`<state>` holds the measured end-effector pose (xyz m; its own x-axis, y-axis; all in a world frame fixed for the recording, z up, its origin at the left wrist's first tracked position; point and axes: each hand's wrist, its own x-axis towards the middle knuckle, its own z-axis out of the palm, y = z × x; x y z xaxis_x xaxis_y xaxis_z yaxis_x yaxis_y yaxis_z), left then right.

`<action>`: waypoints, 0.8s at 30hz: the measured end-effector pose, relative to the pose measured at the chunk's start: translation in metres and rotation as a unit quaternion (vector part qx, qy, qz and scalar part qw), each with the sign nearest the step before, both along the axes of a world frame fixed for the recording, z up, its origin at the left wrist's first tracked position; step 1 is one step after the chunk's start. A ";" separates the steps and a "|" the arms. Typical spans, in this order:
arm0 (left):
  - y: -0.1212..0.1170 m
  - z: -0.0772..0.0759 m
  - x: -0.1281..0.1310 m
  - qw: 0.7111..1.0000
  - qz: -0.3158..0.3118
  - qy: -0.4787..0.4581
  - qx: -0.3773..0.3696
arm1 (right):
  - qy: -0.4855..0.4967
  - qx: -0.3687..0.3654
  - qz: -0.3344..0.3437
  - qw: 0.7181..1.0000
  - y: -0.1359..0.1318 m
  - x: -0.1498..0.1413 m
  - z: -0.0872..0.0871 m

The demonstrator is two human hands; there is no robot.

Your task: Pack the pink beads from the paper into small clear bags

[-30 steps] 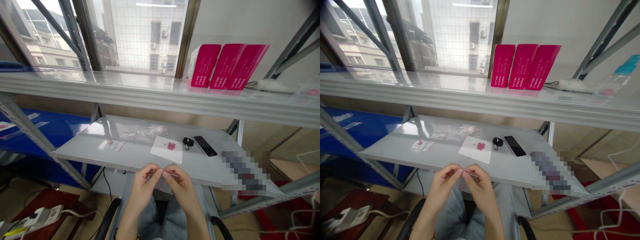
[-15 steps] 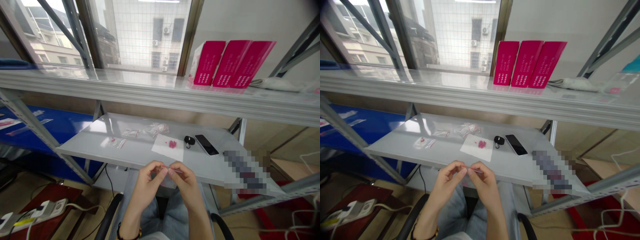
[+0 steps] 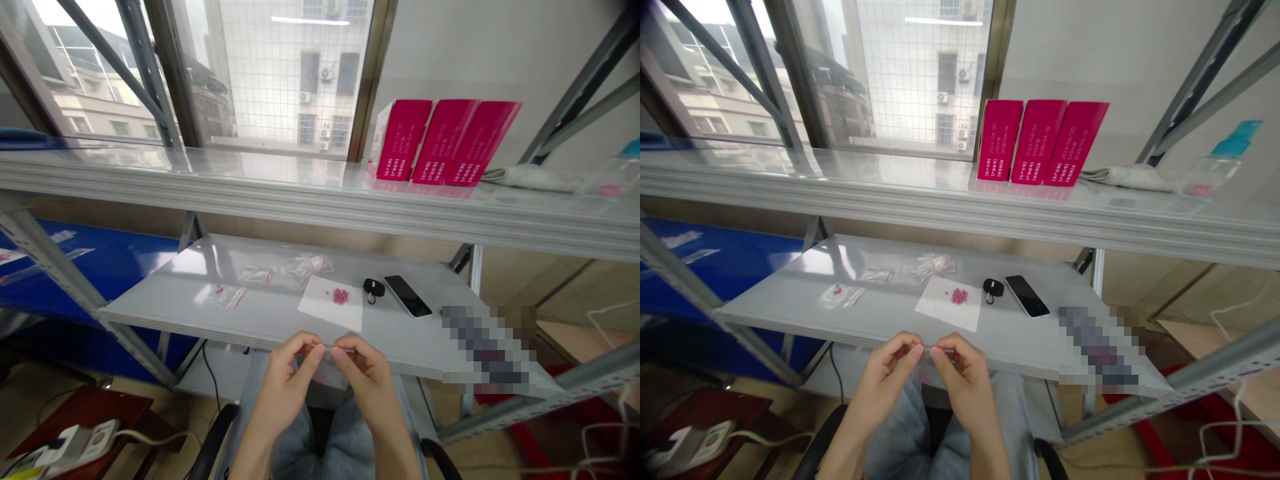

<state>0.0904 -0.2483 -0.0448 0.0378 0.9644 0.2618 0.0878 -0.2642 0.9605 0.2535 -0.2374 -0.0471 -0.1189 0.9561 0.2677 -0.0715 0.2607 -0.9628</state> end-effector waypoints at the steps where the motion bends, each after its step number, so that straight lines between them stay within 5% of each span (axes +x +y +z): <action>1: 0.000 0.000 0.000 1.000 -0.009 -0.004 -0.005 | -0.002 0.000 0.002 1.000 0.000 0.000 0.000; 14: -0.004 0.003 -0.001 0.999 0.033 -0.007 0.027 | 0.012 0.046 0.019 0.999 -0.003 0.002 -0.001; 24: -0.005 0.004 -0.001 1.000 -0.017 -0.017 0.015 | 0.000 0.067 0.006 0.998 -0.003 0.002 -0.002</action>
